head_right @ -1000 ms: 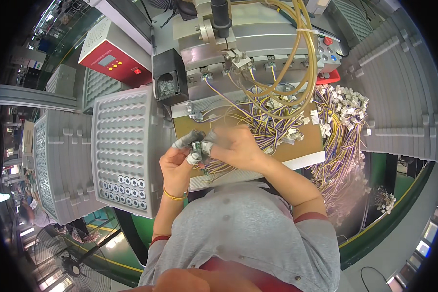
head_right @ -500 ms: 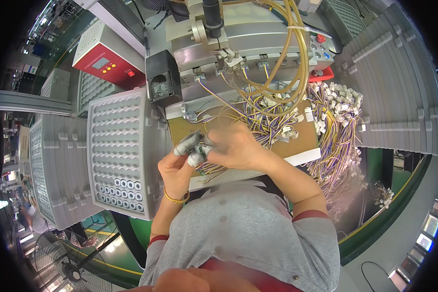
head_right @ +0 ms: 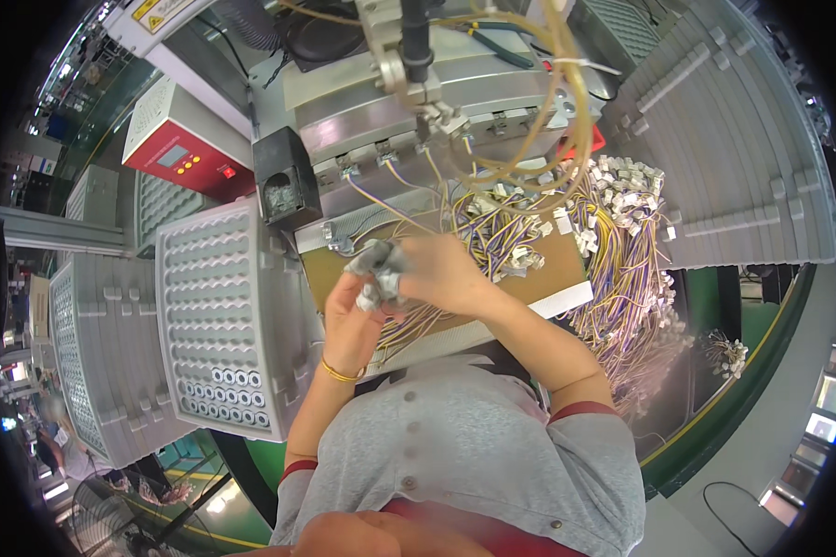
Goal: The person assembles electrical wire harnesses by hand, inserting electrical connectors into wires and organizing the wire harnesses at a factory workstation.
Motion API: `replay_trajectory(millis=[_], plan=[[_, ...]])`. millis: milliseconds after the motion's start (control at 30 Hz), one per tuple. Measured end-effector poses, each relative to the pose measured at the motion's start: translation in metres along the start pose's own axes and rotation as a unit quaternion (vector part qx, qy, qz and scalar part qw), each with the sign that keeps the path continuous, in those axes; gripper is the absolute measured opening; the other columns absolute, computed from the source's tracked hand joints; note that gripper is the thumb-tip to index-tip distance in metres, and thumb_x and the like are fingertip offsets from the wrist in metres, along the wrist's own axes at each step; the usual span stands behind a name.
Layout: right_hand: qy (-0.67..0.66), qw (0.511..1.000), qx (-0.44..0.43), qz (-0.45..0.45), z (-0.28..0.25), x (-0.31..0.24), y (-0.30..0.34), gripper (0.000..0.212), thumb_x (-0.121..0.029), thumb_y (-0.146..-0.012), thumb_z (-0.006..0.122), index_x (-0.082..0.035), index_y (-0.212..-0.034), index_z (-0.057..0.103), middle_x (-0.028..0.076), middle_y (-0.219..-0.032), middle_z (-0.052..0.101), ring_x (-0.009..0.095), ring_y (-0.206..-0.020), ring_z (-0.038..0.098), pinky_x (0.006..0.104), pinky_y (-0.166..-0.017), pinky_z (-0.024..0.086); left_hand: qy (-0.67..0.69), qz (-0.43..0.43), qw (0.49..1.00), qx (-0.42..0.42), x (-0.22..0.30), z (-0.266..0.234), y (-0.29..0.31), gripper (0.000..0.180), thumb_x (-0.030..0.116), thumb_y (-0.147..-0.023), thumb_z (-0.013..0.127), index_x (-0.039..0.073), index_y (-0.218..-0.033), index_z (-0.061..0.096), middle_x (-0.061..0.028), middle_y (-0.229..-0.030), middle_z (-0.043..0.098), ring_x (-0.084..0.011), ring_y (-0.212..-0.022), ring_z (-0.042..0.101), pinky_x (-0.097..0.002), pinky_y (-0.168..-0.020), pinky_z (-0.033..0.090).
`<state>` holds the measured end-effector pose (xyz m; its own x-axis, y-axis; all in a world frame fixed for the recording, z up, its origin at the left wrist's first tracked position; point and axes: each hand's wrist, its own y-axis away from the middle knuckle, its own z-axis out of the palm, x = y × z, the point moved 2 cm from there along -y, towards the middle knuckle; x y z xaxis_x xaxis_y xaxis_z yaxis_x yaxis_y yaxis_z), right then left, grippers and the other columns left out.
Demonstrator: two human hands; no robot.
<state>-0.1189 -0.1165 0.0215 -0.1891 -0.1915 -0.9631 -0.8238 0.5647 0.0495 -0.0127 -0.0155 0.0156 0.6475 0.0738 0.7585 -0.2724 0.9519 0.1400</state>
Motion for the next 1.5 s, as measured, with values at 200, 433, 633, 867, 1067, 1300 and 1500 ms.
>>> replay_trajectory(millis=[200, 433, 633, 867, 1067, 1300, 1500], plan=[[-0.243, 0.857, 0.453, -0.039, -0.087, 0.043, -0.004, 0.008, 0.001, -0.072, 0.050, -0.005, -0.066, 0.049, -0.003, -0.058, 0.042, 0.007, -0.048, 0.041, 0.0223, -0.043, 0.036, -0.693, 0.159, 0.694, -0.111, -0.047, -0.044, 0.000, 0.035, 0.008, -0.064, 0.066, 0.003, -0.098, 0.059, -0.0135, -0.083, 0.058, -0.0259, -0.076, 0.053, -0.0328, -0.066, 0.044], [-0.290, 0.817, 0.496, -0.040, -0.111, 0.085, -0.021, 0.013, -0.009, -0.075, 0.055, -0.009, -0.069, 0.044, -0.001, -0.056, 0.043, 0.007, -0.043, 0.041, 0.0207, -0.036, 0.031, -0.593, 0.210, 0.773, -0.081, -0.027, -0.030, -0.001, 0.024, 0.002, -0.065, 0.063, 0.008, -0.088, 0.066, -0.0073, -0.062, 0.057, -0.0223, -0.058, 0.051, -0.0310, -0.055, 0.043], [-0.290, 0.829, 0.477, -0.029, -0.109, 0.071, -0.030, 0.011, -0.010, -0.078, 0.050, -0.003, -0.071, 0.052, 0.005, -0.059, 0.052, 0.013, -0.045, 0.052, 0.0247, -0.042, 0.044, -0.483, 0.065, 0.872, -0.054, 0.005, -0.029, 0.011, 0.023, 0.001, -0.065, 0.062, 0.008, -0.087, 0.066, -0.0079, -0.065, 0.059, -0.0205, -0.050, 0.051, -0.0292, -0.050, 0.042], [-0.301, 0.842, 0.445, 0.038, -0.114, 0.062, -0.027, 0.013, -0.012, -0.081, 0.048, 0.000, -0.076, 0.053, 0.005, -0.059, 0.051, 0.016, -0.050, 0.056, 0.0230, -0.043, 0.043, -0.679, 0.135, 0.721, -0.039, 0.032, -0.043, 0.014, 0.021, -0.001, -0.065, 0.062, 0.006, -0.085, 0.066, -0.0093, -0.067, 0.060, -0.0169, -0.053, 0.053, -0.0263, -0.051, 0.042], [-0.017, 0.900, 0.434, -0.038, -0.077, 0.034, 0.021, 0.018, -0.012, -0.079, 0.057, 0.001, -0.092, 0.059, 0.001, -0.067, 0.057, 0.006, -0.053, 0.048, 0.0207, -0.047, 0.039, -0.621, 0.197, 0.758, 0.032, 0.048, -0.046, 0.025, 0.027, -0.005, -0.061, 0.063, 0.006, -0.085, 0.066, -0.0090, -0.066, 0.059, -0.0177, -0.052, 0.051, -0.0272, -0.049, 0.040], [0.091, 0.986, -0.057, -0.131, 0.033, 0.006, 0.007, 0.018, -0.004, -0.072, 0.058, -0.001, -0.090, 0.061, 0.009, -0.067, 0.056, 0.017, -0.053, 0.050, 0.0277, -0.050, 0.039, -0.632, 0.244, 0.734, 0.042, 0.045, -0.041, 0.037, 0.034, -0.006, -0.058, 0.060, 0.001, -0.092, 0.062, -0.0125, -0.073, 0.059, -0.0228, -0.060, 0.055, -0.0291, -0.055, 0.044], [0.052, 0.988, -0.004, -0.149, 0.018, -0.004, 0.003, 0.011, -0.004, -0.072, 0.059, 0.000, -0.081, 0.060, 0.007, -0.063, 0.049, 0.018, -0.057, 0.048, 0.0282, -0.052, 0.037, -0.730, 0.138, 0.535, 0.401, 0.102, -0.192, 0.112, 0.028, 0.006, -0.074, 0.053, -0.002, -0.101, 0.058, -0.0166, -0.096, 0.061, -0.0277, -0.085, 0.058, -0.0322, -0.075, 0.045]])
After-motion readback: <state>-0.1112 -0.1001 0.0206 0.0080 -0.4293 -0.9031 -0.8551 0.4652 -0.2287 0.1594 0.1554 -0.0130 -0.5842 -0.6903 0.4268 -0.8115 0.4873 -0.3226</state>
